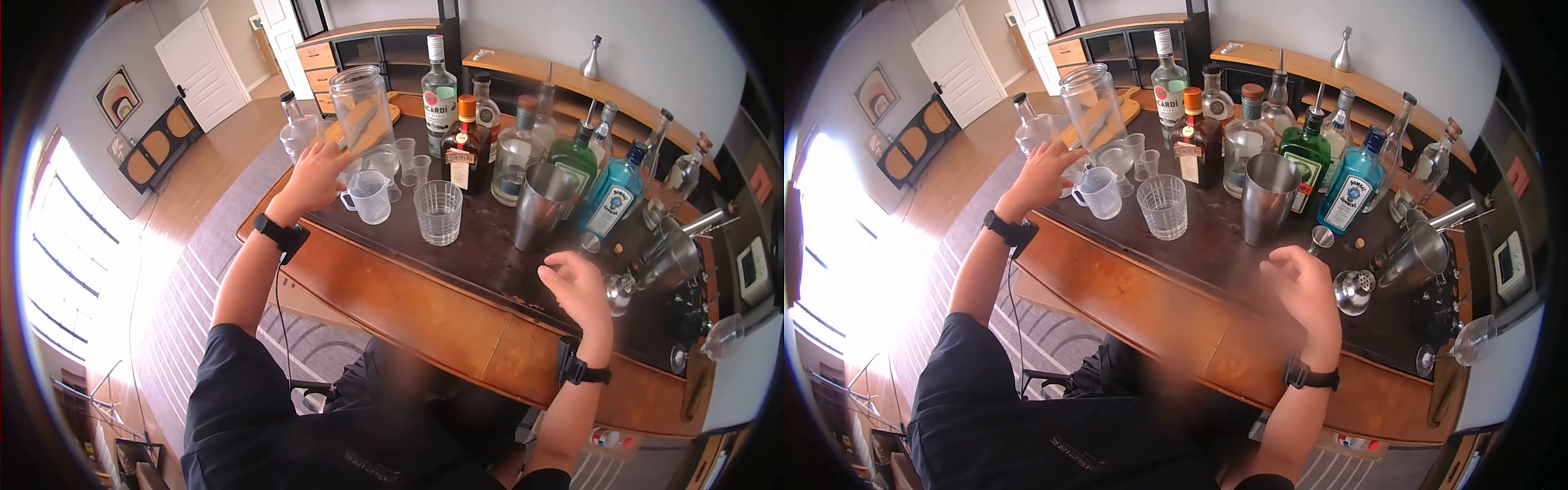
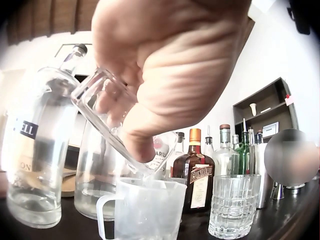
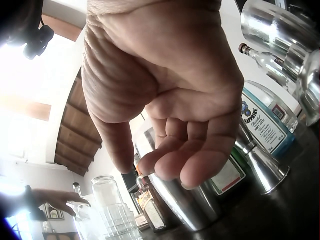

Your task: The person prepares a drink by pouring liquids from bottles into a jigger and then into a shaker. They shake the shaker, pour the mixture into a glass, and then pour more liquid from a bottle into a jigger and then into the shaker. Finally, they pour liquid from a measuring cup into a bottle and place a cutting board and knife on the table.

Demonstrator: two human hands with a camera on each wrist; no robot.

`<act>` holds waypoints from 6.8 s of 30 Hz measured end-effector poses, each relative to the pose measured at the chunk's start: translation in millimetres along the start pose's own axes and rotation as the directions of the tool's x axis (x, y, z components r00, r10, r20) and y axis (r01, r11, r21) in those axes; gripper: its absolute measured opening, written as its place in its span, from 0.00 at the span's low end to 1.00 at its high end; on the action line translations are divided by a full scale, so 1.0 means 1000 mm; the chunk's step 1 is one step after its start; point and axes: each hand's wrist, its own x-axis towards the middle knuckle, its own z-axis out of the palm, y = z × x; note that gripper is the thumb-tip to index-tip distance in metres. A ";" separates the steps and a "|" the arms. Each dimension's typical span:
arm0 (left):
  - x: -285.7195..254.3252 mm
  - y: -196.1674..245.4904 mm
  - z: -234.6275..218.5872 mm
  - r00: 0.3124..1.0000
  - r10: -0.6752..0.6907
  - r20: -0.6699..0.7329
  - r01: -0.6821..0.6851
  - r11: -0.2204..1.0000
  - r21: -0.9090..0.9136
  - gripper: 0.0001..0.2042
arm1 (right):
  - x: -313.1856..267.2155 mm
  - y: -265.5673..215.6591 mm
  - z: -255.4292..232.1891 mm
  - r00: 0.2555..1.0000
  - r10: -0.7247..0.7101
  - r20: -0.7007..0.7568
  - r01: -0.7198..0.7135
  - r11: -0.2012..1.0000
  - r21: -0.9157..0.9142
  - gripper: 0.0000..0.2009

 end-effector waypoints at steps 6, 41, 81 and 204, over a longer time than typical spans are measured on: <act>0.003 0.011 -0.006 0.981 0.142 -0.132 -0.112 0.971 0.210 0.34 | 0.000 0.000 0.000 1.000 -0.002 0.001 0.002 1.000 0.027 0.12; 0.009 0.203 0.019 0.998 0.027 -0.052 -0.055 0.141 -0.988 0.31 | 0.003 0.000 -0.009 0.907 -0.007 -0.421 0.167 0.924 0.345 0.05; 0.014 0.159 0.102 0.892 -0.439 0.103 0.263 0.321 -0.910 0.46 | 0.004 0.001 -0.019 0.915 0.284 -0.286 -0.209 0.941 0.267 0.11; 0.008 0.254 0.026 0.914 0.279 -0.295 -0.401 0.735 -0.547 0.40 | 0.006 0.018 -0.007 0.998 0.016 0.057 -0.022 0.993 0.113 0.32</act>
